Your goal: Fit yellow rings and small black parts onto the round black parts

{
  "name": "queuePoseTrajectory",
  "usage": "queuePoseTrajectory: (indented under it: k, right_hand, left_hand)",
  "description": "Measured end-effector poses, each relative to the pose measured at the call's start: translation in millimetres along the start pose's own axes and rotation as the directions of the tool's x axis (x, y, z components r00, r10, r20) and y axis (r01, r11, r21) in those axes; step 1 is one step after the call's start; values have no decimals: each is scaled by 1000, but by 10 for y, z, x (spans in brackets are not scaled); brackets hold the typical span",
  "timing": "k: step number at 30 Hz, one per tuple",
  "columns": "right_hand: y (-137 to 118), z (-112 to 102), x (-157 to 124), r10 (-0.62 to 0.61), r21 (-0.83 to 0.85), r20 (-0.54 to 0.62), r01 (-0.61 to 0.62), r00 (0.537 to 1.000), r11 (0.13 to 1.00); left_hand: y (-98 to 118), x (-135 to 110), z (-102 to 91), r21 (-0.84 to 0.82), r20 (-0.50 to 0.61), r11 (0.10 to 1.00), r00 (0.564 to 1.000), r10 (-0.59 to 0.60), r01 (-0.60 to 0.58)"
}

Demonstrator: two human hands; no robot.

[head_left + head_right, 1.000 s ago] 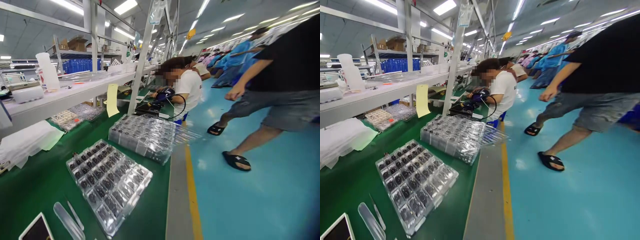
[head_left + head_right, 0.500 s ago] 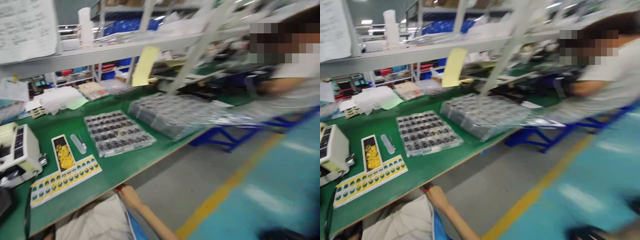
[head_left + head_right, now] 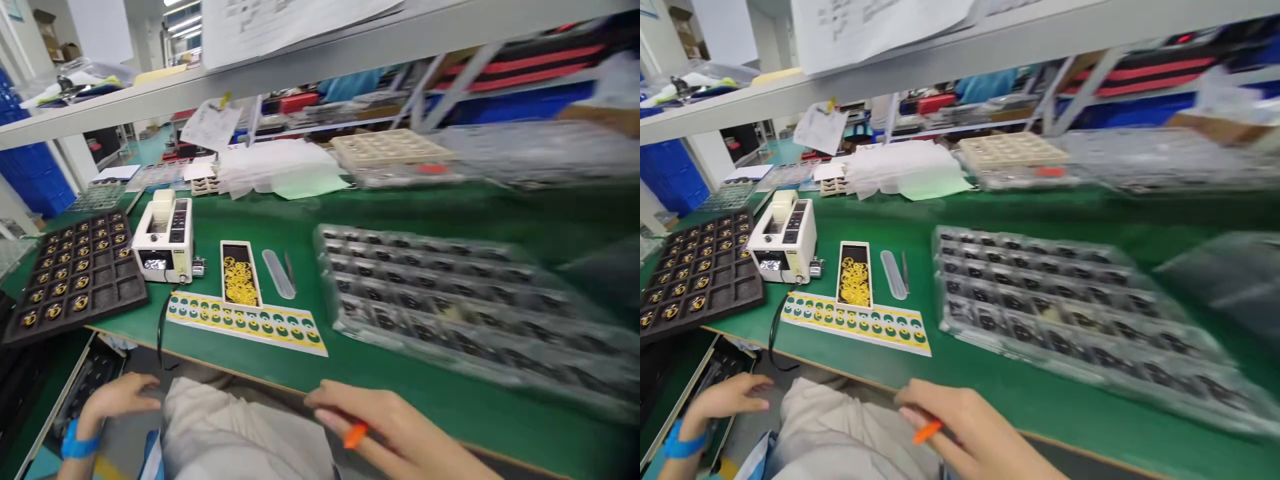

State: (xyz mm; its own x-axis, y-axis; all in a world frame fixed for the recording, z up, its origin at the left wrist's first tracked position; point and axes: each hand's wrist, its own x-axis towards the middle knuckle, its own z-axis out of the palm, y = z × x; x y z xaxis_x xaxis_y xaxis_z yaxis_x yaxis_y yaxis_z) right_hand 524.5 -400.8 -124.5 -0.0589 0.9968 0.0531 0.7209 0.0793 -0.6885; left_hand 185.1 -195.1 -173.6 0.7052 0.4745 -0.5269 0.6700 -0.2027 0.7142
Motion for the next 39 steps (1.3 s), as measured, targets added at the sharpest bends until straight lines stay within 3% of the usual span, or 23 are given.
queuePoseTrajectory:
  k: [2,3,4,5,6,9,11,13,18,21,23,26,28,30,32,33,34,35,36,37,38,39]
  right_hand:
    - [72,-140,111,-36,-17,-75,35,997,999]
    - [104,-186,165,-52,-35,-109,48,993,998]
    - [128,-218,214,-67,-56,-137,59,988,997]
    - [144,-237,257,-81,-75,-157,70,984,995]
    - [153,-248,294,-97,-90,-172,82,980,992]
    - [159,-259,365,-159,-121,-208,136,965,983]
    - [163,-274,384,-189,-128,-236,163,953,978]
    - [176,-303,388,-172,-110,-270,147,947,983]
    - [224,-392,391,-75,-15,-379,74,922,997]
    - [237,-424,418,-16,26,-411,29,911,999]
    - [237,-440,446,12,48,-429,10,903,999]
    - [249,-479,490,42,71,-462,-10,886,997]
    - [275,-527,522,83,112,-481,-33,873,993]
    - [316,-591,562,129,188,-504,-37,854,981]
    - [364,-660,613,153,256,-520,-17,840,967]
    - [385,-692,643,155,279,-528,-2,835,960]
    - [403,-720,674,156,299,-537,14,829,954]
    - [415,-743,708,153,321,-551,39,821,946]
    - [420,-759,743,147,348,-572,77,807,934]
    - [417,-769,781,137,377,-601,129,787,917]
    - [409,-773,821,119,398,-634,191,764,897]
    - [396,-770,864,92,410,-662,256,744,875]
  left_hand:
    - [234,-269,-284,-76,33,992,994,103,-100]
    - [360,-312,-455,-94,-74,976,979,191,-198]
    - [478,-283,-643,-8,-283,973,933,220,-232]
    - [580,-186,-842,132,-482,980,855,192,-146]
    - [659,-31,-1045,167,-607,983,779,158,-69]
    - [739,591,-1562,193,-789,973,609,79,125]
    - [694,938,-1770,203,-829,952,557,42,230]
    - [621,1129,-1880,213,-839,930,543,18,298]
    - [523,1172,-2058,185,-817,919,575,-54,349]
    - [550,1190,-2166,118,-804,946,589,-88,302]
    - [584,1201,-2205,56,-817,973,570,-86,226]
    - [667,1103,-2169,-40,-875,999,482,-51,34]
    - [777,925,-2041,-70,-928,988,372,-14,-137]
    - [959,686,-1790,-49,-968,946,249,34,-320]
    - [1210,468,-1420,0,-978,873,182,102,-487]
    - [1352,398,-1210,-29,-971,774,200,127,-633]
    - [1498,370,-998,-110,-945,695,291,148,-711]
    - [1642,390,-800,-227,-881,653,438,178,-723]
    - [1779,457,-625,-370,-760,636,614,211,-677]
    - [1902,567,-482,-494,-620,629,751,229,-600]
    - [2008,711,-371,-588,-477,627,845,241,-511]
    - [2093,875,-292,-652,-372,621,897,240,-436]
